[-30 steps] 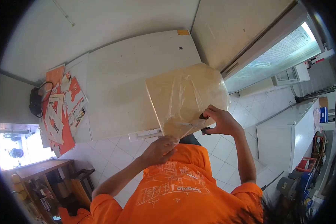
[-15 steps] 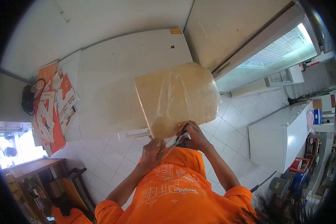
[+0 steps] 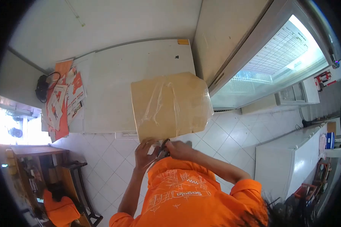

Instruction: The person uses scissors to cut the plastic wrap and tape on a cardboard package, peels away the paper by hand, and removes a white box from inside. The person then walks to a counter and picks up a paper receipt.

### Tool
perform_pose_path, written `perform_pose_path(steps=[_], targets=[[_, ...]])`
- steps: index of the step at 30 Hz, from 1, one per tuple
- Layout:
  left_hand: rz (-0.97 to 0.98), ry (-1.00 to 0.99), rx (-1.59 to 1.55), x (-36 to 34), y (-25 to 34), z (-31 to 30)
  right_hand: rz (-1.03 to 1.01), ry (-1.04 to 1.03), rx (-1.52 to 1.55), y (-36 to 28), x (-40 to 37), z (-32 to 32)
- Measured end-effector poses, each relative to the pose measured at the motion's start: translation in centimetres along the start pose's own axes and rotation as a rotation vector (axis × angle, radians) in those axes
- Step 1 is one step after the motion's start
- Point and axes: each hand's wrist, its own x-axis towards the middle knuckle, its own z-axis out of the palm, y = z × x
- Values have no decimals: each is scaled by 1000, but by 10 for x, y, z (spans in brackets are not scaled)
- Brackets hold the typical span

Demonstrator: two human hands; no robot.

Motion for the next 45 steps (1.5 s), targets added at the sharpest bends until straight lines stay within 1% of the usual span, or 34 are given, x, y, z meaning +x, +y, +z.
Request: perform_pose_path(steps=[1,2,4,5,6,7,8,10,11,12,13,14,15,16,17,18,19,20,21,23,25,27,28,30,31,32,33,34,36,40,42,43,44,45], targets=[[100,26,152,-4,-9,9,-2,-65,-172,13,-4,14],[195,52,304,-9,-12,15,-15,-73,-179,28,-14,28],[141,59,335,-17,-4,24,-241,-3,159,49,-39,42],[188,56,388,-20,-2,30,-245,-18,157,55,-47,37],[233,48,441,-26,0,36,-169,-52,125,46,-58,24],[219,53,446,-32,1,44,-91,-86,92,43,-66,13],[174,44,452,-38,2,53,-95,-101,90,54,-67,9],[130,45,463,-44,10,68,-355,260,33,76,-63,-5],[123,100,404,-45,17,74,-361,339,-15,80,-66,-16],[120,152,345,-45,24,79,-370,339,-15,83,-69,-26],[122,156,350,-40,35,82,-382,468,-1,87,-73,-35],[167,267,381,-30,46,86,-393,598,14,93,-78,-42],[212,376,411,-20,54,90,-396,598,18,100,-84,-46],[213,375,416,-8,55,95,-360,724,86,109,-89,-49],[162,357,426,6,54,101,-322,848,153,120,-94,-52],[112,341,435,20,55,106,-277,896,210,140,-97,-50],[115,347,440,32,61,110,-220,926,286,148,-103,-50],[42,279,458,44,68,113,-163,955,362,156,-109,-49],[-30,210,475,56,74,116,-172,956,364,160,-117,-49],[-13,230,536,80,70,127,-118,1012,598,170,-132,-46],[10,234,599,108,71,130,-124,1047,622,188,-145,-41],[-140,111,548,137,76,128,-107,1094,672,195,-156,-35],[-132,107,552,145,82,127,-109,1102,679,198,-159,-33],[-294,37,492,156,91,126,-105,1145,707,206,-167,-26],[-288,28,498,161,79,131,-101,1153,716,209,-169,-23],[-192,51,559,166,57,138,-83,1171,718,211,-171,-20],[-97,74,617,170,61,138,-65,1187,720,212,-172,-18],[-89,66,623,170,65,138,-62,1194,730,216,-171,-13],[-271,-66,537,174,79,136,-83,1237,789,220,-164,-11],[-258,-1,481,176,76,134,-37,1214,680,207,-170,-21],[-543,-50,-15,177,79,129,-1,1186,716,198,-171,-28],[-540,-50,-13,177,68,128,-3,1189,719,200,-169,-28],[-571,-108,-284,176,52,130,-18,1196,754,205,-166,-28],[-599,-164,-557,176,52,128,-30,1201,789,206,-164,-30]])
